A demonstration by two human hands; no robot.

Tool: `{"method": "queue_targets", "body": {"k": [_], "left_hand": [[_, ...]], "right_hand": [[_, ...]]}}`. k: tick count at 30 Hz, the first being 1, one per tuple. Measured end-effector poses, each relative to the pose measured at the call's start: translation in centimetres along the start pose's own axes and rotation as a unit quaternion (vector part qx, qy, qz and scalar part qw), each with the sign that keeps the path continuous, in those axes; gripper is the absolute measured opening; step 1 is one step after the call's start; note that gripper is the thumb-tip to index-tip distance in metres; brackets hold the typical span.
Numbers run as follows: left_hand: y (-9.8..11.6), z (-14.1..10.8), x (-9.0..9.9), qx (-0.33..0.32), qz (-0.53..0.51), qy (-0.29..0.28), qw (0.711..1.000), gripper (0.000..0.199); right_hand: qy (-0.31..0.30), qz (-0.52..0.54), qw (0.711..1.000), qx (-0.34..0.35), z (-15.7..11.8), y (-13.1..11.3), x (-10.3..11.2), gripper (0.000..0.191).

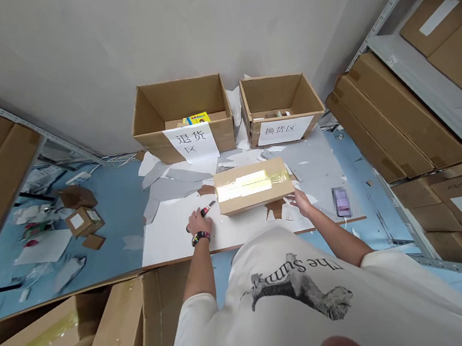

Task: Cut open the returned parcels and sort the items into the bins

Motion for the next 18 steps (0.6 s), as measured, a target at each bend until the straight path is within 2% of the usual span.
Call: {"method": "queue_targets", "body": {"k": [2,3,6,8,11,13,15,16,18], "left_hand": [[-2.3,0.8,1.7,0.029,0.093,0.004,0.995,0.049],[-3.4,1.2,2.4,0.054,0.096,-0.001,0.994,0.045],[-5.1,2.2,3.7,0.145,-0.036,0.02,0.989,0.045],[-4.5,2.9,3.6,0.172,-0.122,0.044,0.976,0.045],[-1.6,3.3,2.5,0.163,-0.188,0.072,0.966,0.039],[1.1,2.6,1.9,0.144,-0.246,0.097,0.954,0.042],[4.4,1.0,1.4,0.095,-0.333,0.089,0.934,0.052],[6.3,0.0,1.2,0.057,-0.377,0.057,0.923,0.058],[9.7,-2.6,0.6,0.008,-0.401,-0.047,0.915,0.071]], "right_hand": [[0.023,0.013,1.0,0.011,-0.1,-0.6,0.4,0.06],[0.039,0.021,0.999,0.027,-0.2,-1.2,0.7,0.058],[0.104,0.039,0.985,0.134,-1.6,-4.6,1.5,0.054],[0.149,0.044,0.963,0.218,-3.2,-7.3,1.8,0.052],[0.177,0.049,0.938,0.295,-5.8,-11.1,0.9,0.046],[0.147,0.056,0.936,0.314,-7.3,-13.1,-0.9,0.043],[0.064,0.07,0.947,0.306,-8.6,-14.4,-4.0,0.042],[0.004,0.082,0.954,0.289,-9.3,-14.8,-5.9,0.043],[-0.142,0.119,0.957,0.224,-10.5,-14.8,-10.2,0.052]]}}
Point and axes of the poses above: each hand's wrist, its own z-axis towards the middle knuckle, its own x-axis out of the back of the hand, y = z × x, the point moved 7 cm from there along z, towards the middle knuckle, and after that the axes turned 6 degrees about y, right-handed, at the moved point
